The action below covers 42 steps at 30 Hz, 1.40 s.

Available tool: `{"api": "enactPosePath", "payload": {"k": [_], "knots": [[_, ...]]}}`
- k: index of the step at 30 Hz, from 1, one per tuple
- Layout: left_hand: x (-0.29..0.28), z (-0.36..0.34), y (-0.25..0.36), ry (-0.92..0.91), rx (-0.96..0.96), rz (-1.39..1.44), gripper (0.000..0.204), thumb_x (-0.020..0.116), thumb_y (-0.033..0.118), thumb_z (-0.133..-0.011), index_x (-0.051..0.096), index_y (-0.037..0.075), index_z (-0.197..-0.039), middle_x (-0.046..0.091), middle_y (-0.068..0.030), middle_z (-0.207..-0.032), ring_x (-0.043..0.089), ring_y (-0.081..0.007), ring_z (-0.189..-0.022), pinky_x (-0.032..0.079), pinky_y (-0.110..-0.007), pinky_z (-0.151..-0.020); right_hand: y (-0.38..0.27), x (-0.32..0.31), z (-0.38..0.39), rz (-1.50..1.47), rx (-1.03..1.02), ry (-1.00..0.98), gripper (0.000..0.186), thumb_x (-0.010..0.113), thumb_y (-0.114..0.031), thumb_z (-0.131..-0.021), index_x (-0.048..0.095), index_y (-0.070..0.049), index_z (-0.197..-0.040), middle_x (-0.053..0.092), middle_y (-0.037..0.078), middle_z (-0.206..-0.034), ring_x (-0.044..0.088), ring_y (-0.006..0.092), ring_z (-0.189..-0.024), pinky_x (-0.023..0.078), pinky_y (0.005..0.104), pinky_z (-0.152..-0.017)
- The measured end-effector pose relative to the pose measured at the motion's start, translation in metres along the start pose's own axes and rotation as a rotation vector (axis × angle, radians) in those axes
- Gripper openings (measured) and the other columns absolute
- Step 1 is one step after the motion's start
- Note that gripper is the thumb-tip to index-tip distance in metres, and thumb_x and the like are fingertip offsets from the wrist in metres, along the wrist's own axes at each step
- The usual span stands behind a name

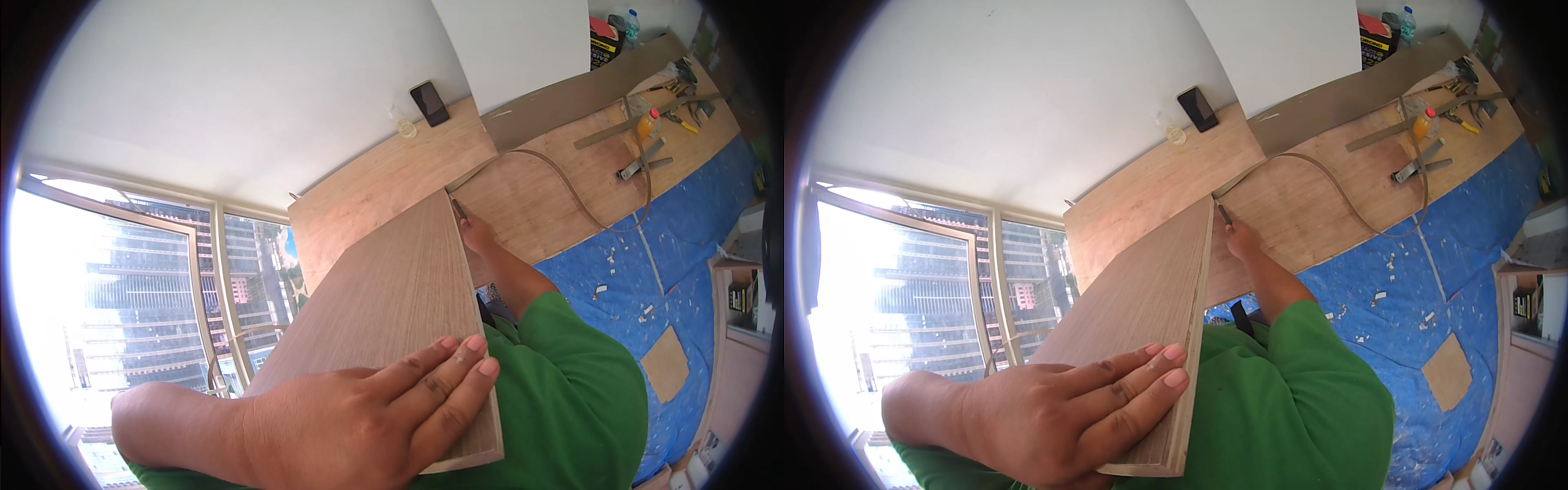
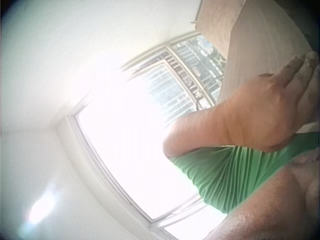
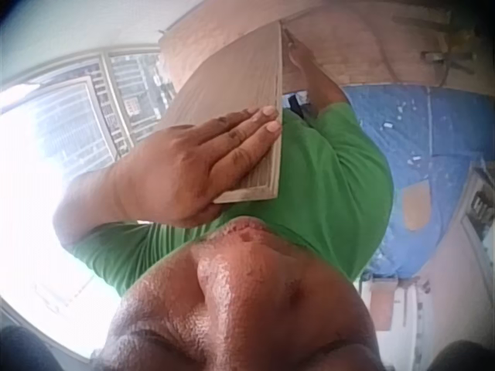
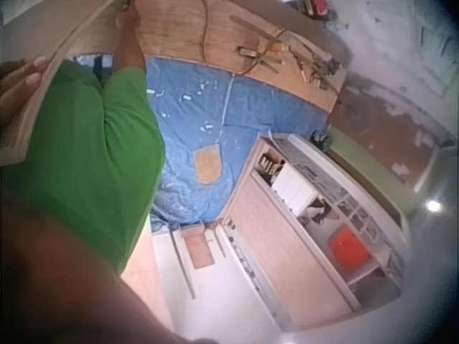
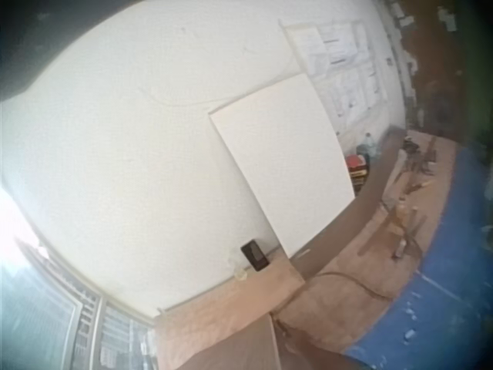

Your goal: The person aligns a flexible edge banding strip along the edge of a white cabinet door panel, presses it into place, and uses a hammer to tap the strip flush. The person then flips the panel and uses a utility knife to trim the excess banding along the edge.

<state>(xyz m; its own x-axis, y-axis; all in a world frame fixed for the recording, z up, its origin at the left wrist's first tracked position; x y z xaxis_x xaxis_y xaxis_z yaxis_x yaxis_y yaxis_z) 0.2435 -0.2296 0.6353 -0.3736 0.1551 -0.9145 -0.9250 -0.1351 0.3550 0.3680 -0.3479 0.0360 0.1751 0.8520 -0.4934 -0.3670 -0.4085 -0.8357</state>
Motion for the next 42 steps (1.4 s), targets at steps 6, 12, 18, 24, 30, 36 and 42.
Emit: {"api": "enactPosePath", "payload": {"k": [6,12,18,24,30,36,42], "knots": [[-0.025,-0.010,0.011,-0.138,-0.111,0.141,0.078,0.065,0.024,-0.083,0.039,-0.017,-0.144,0.052,-0.0347,-0.140,0.062,-0.0442,-0.121,0.060,-0.041,-0.091,-0.006,0.022,-0.003,0.039,-0.060,0.022,0.036,0.050,-0.032,-0.103,0.064,-0.003,-0.119,0.069,0.024,-0.097,0.067,0.0422,-0.093,0.052,0.0483,-0.082],[-0.008,-0.006,-0.004,0.032,0.017,0.057,0.075,0.063,0.025,-0.084,0.041,-0.017,-0.142,0.053,-0.0353,-0.139,0.063,-0.0439,-0.120,0.060,-0.040,-0.088,0.009,0.012,-0.005,-0.252,0.119,-0.037,0.038,0.056,-0.036,-0.102,0.064,-0.002,-0.115,0.070,0.018,-0.087,0.070,0.0351,-0.079,0.055,0.0458,-0.072],[-0.013,-0.007,-0.002,-0.004,0.016,0.051,0.071,0.062,0.022,-0.086,0.042,-0.019,-0.141,0.054,-0.0362,-0.137,0.065,-0.0441,-0.117,0.062,-0.039,-0.084,0.000,-0.010,0.003,-0.506,0.254,-0.062,0.030,0.066,-0.033,-0.096,0.065,-0.003,-0.101,0.061,0.007,-0.061,0.061,0.0174,-0.045,0.050,0.0343,-0.043],[-0.010,-0.007,-0.001,0.039,0.031,0.053,0.070,0.061,0.021,-0.086,0.042,-0.019,-0.140,0.054,-0.0365,-0.137,0.065,-0.0445,-0.117,0.061,-0.040,-0.085,0.004,-0.013,0.001,-0.626,0.299,-0.113,0.024,0.069,-0.026,-0.094,0.060,-0.003,-0.091,0.056,0.006,-0.062,0.057,0.0172,-0.045,0.047,0.0326,-0.040],[-0.008,-0.007,-0.003,0.031,0.034,0.049,0.069,0.060,0.021,-0.087,0.042,-0.019,-0.140,0.053,-0.0363,-0.137,0.064,-0.0443,-0.118,0.061,-0.039,-0.087,0.003,-0.012,0.002,-0.842,0.315,-0.175,0.017,0.065,-0.018,-0.098,0.057,-0.004,-0.094,0.053,0.005,-0.063,0.052,0.0157,-0.043,0.042,0.0324,-0.037],[-0.002,-0.004,-0.006,0.032,0.047,0.023,0.070,0.059,0.022,-0.087,0.042,-0.019,-0.141,0.053,-0.0363,-0.138,0.064,-0.0442,-0.118,0.061,-0.039,-0.087,-0.002,-0.020,0.006,-0.750,0.294,-0.177,0.022,0.065,-0.022,-0.099,0.057,-0.003,-0.091,0.053,0.004,-0.059,0.053,0.0156,-0.043,0.042,0.0327,-0.037],[-0.008,-0.006,-0.005,-0.001,0.033,0.049,0.071,0.060,0.022,-0.085,0.041,-0.018,-0.141,0.053,-0.0362,-0.138,0.065,-0.0439,-0.117,0.062,-0.040,-0.085,0.000,-0.023,0.008,-0.562,0.254,-0.100,0.032,0.067,-0.032,-0.098,0.060,-0.003,-0.086,0.056,0.005,-0.058,0.057,0.0156,-0.044,0.044,0.0322,-0.039]]}}
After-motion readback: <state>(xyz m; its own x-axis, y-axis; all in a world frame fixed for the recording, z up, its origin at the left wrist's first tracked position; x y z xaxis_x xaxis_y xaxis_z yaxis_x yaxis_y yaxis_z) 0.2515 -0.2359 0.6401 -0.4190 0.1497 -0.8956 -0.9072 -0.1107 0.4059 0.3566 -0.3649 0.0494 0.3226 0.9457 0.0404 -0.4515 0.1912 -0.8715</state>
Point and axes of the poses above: each hand's wrist, its own z-axis away from the middle knuckle, its own x-axis out of the palm, y = z × x, the point moved 2 cm from there along -z, towards the middle knuckle
